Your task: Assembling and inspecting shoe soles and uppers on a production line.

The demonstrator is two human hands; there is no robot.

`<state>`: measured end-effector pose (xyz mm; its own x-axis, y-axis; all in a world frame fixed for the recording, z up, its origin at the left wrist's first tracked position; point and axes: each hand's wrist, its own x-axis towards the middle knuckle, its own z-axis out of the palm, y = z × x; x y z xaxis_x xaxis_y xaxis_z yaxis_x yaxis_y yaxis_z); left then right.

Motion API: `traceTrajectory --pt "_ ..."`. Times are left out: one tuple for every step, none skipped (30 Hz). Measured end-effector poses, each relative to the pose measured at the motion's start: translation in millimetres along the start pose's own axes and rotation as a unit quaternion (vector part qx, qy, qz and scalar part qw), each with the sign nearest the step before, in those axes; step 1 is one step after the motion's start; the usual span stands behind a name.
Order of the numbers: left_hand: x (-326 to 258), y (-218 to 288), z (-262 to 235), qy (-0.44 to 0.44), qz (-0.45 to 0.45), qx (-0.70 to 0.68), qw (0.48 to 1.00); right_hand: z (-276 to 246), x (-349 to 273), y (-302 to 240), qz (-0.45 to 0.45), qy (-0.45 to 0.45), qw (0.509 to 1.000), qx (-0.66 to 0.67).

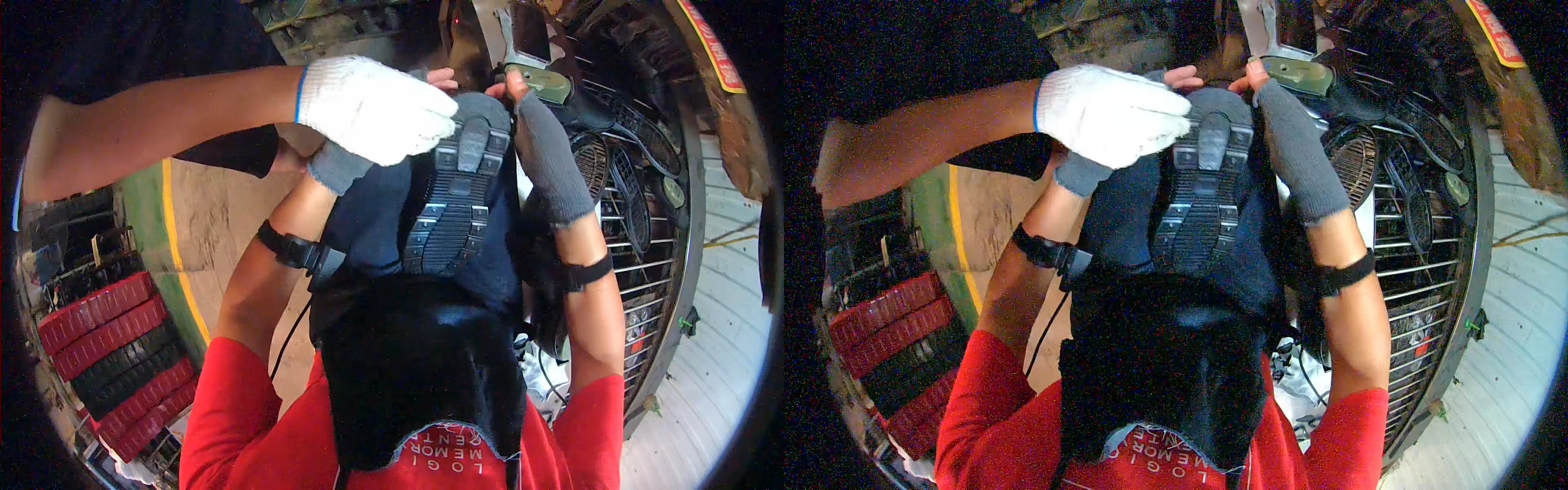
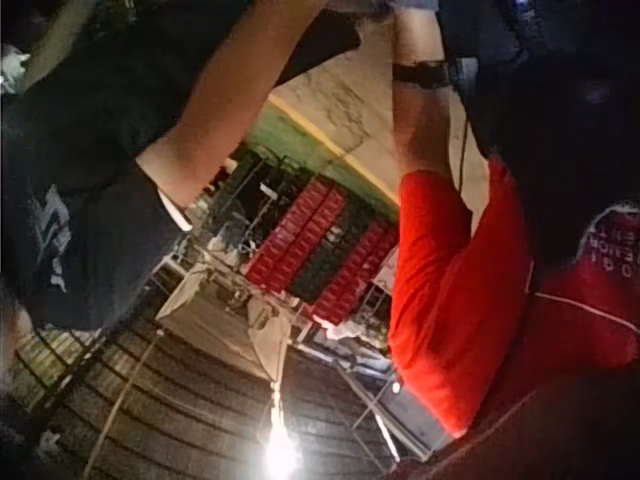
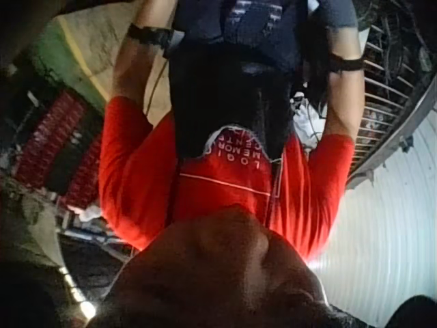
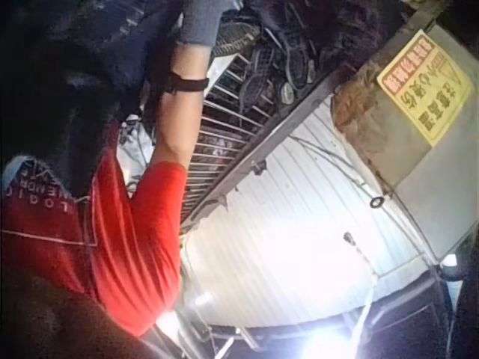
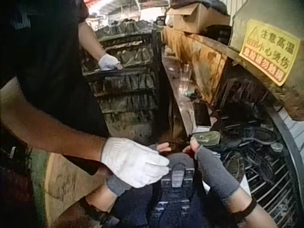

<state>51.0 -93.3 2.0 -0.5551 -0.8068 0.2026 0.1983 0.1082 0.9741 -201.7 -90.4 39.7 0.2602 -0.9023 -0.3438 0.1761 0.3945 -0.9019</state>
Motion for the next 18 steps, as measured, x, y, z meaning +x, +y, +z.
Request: traceTrajectory --pt "1 2 2 -0.001 0.012 -0.004 1.000 2 5 -1 -0.025 -0.001 1.000 0.012" --pt "1 5 5 0.001 0.020 -0.028 0.999 3 8 -4 -0.063 -0.022 0.998 0.021" --pt "-2 10 10 -0.001 0.020 -0.027 0.999 5 10 -8 -0.032 -0.028 0.998 -0.043" --pt "-6 15 16 0.004 0.030 -0.049 0.998 6 8 -12 -0.036 -0.029 0.998 -0.044" --pt "-14 23 24 0.031 0.013 -0.026 0.999 6 4 -18 -0.016 -0.061 0.997 -0.051" --pt "-26 31 35 0.062 -0.003 -0.002 0.998 6 -2 -24 0.012 -0.075 0.995 -0.066" --pt "-40 38 48 0.093 -0.019 0.020 0.995 4 -12 -29 0.029 -0.115 0.992 -0.042" --pt "-54 45 61 0.122 -0.033 0.041 0.991 3 -24 -30 -0.042 -0.095 0.992 -0.067" --pt "-68 49 75 0.148 -0.048 0.059 0.986 -4 -37 -37 -0.060 -0.101 0.990 -0.080" --pt "-81 50 91 0.168 -0.067 0.083 0.980 -14 -53 -43 -0.073 -0.104 0.987 -0.094" --pt "-94 52 102 0.128 -0.109 0.079 0.983 -22 -67 -44 -0.087 -0.117 0.987 -0.064" --pt "-102 51 109 0.080 -0.148 0.088 0.982 -27 -78 -41 -0.106 -0.109 0.988 -0.017" --pt "-109 48 115 0.008 -0.168 0.140 0.976 -34 -89 -38 -0.134 -0.110 0.985 -0.005" --pt "-114 45 120 -0.063 -0.186 0.190 0.962 -39 -98 -34 -0.135 -0.101 0.986 0.016" --pt "-117 41 124 -0.067 -0.181 0.184 0.964 -44 -106 -30 -0.132 -0.100 0.985 0.057" --pt "-120 38 127 -0.064 -0.217 0.217 0.950 -45 -113 -26 -0.124 -0.097 0.982 0.101" --pt "-122 36 131 -0.068 -0.258 0.248 0.931 -47 -118 -23 -0.127 -0.087 0.984 0.094" --pt "-124 37 134 -0.061 -0.250 0.249 0.934 -46 -123 -21 -0.130 -0.093 0.980 0.121"
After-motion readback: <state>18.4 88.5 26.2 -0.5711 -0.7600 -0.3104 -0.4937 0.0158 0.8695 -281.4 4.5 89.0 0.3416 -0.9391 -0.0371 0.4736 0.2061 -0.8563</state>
